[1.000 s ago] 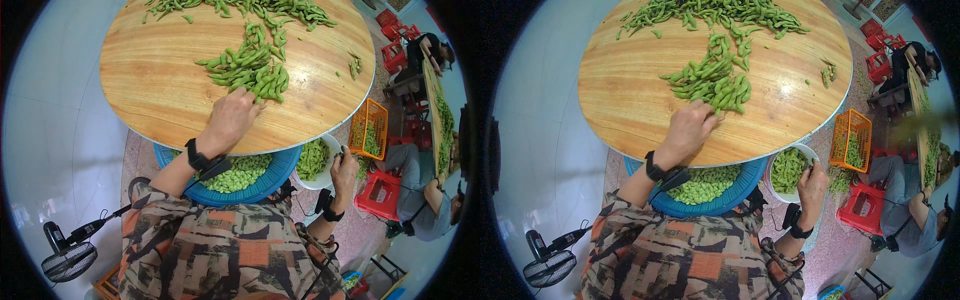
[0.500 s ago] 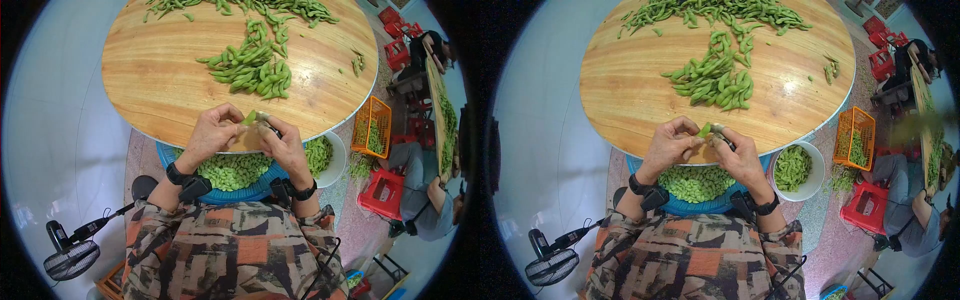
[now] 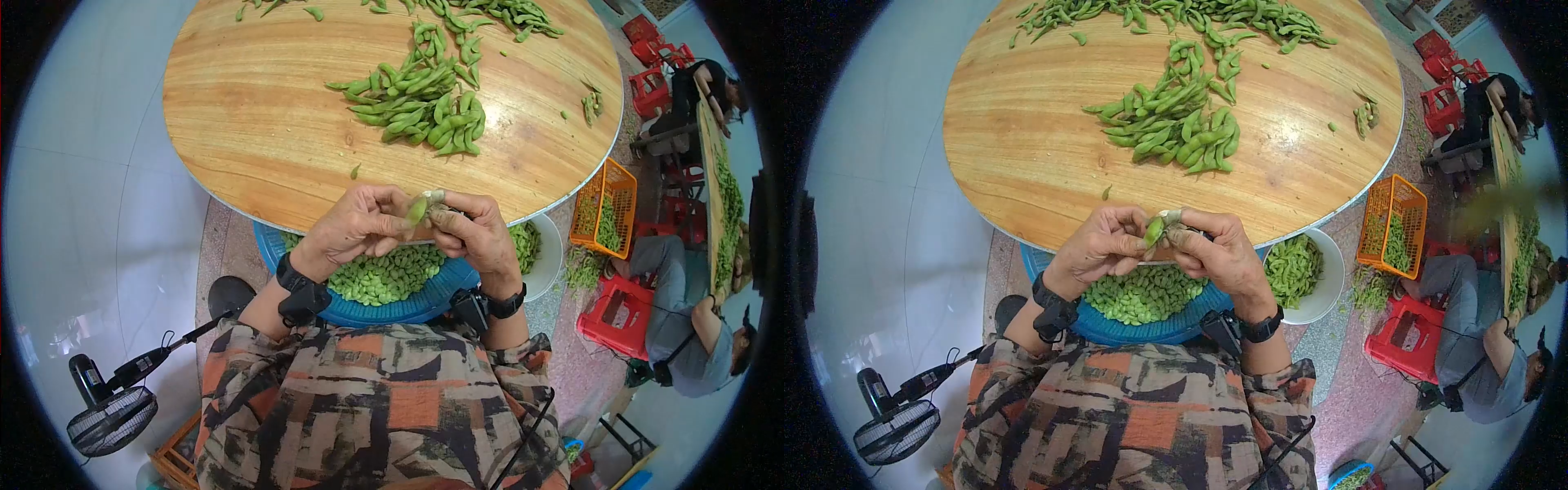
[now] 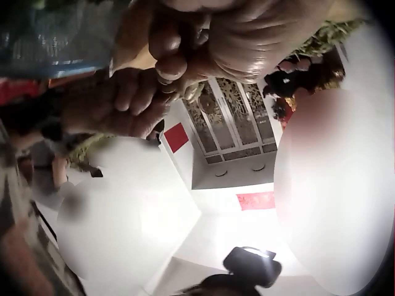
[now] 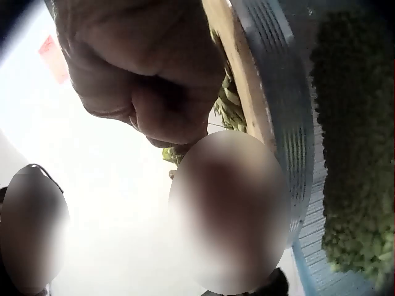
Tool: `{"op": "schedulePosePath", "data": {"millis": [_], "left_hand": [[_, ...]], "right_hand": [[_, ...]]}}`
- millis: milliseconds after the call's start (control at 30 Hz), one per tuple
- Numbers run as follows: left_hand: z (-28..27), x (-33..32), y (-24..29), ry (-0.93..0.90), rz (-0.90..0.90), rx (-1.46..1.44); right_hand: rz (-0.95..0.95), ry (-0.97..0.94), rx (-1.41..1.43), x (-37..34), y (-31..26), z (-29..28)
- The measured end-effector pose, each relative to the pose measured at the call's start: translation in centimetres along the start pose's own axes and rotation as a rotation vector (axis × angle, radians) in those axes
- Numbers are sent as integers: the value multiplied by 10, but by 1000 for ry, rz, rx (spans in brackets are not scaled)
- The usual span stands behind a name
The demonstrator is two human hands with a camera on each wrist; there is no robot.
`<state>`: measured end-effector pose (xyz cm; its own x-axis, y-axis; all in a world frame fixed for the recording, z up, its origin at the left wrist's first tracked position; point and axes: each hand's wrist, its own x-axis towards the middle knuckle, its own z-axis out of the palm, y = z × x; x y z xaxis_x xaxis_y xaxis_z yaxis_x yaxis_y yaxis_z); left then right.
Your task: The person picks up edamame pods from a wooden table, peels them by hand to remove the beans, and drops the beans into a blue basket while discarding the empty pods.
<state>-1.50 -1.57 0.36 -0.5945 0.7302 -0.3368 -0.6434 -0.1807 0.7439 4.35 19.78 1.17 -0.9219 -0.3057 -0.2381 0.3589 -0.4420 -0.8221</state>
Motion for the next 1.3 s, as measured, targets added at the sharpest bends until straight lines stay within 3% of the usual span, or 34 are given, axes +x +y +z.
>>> {"op": "schedulePosePath", "data": {"millis": [67, 133, 200, 267, 367, 500, 567, 633, 667, 700, 733, 800, 967, 1300], "left_hand": [[3, 2, -6, -76, -1, -212], [8, 4, -12, -48, 57, -162], [15, 6, -14, -20, 115, -114], [26, 5, -10, 233, 219, 478], [27, 8, -16, 281, 341, 681], [18, 5, 2, 257, 280, 897], [3, 4, 6, 65, 23, 490], [-4, 4, 4, 39, -24, 359], [-5, 4, 4, 7, -68, 230], [-1, 5, 4, 10, -68, 230], [7, 5, 4, 62, -46, 124], [12, 6, -2, 115, -22, 15], [23, 5, -19, 167, 145, -232], [22, 4, -28, 174, 205, -261]], "right_hand": [[8, 21, 48, 0, -1, 1], [17, 47, 95, -2, -3, 3], [-18, 133, -116, -4, -2, 7], [-98, 198, -267, -7, 4, 14], [-249, 296, -524, -4, 12, 16], [-373, 371, -726, -2, 16, 20], [-317, 354, -649, -2, 19, 20], [-262, 337, -571, -1, 20, 22], [-398, 377, -768, -1, 18, 26], [-536, 415, -963, 0, 19, 30], [-534, 414, -962, 2, 23, 36], [-779, 579, -1147, 7, 35, 47], [-774, 551, -1130, 7, 36, 48], [-769, 500, -1011, 3, 29, 46]]}}
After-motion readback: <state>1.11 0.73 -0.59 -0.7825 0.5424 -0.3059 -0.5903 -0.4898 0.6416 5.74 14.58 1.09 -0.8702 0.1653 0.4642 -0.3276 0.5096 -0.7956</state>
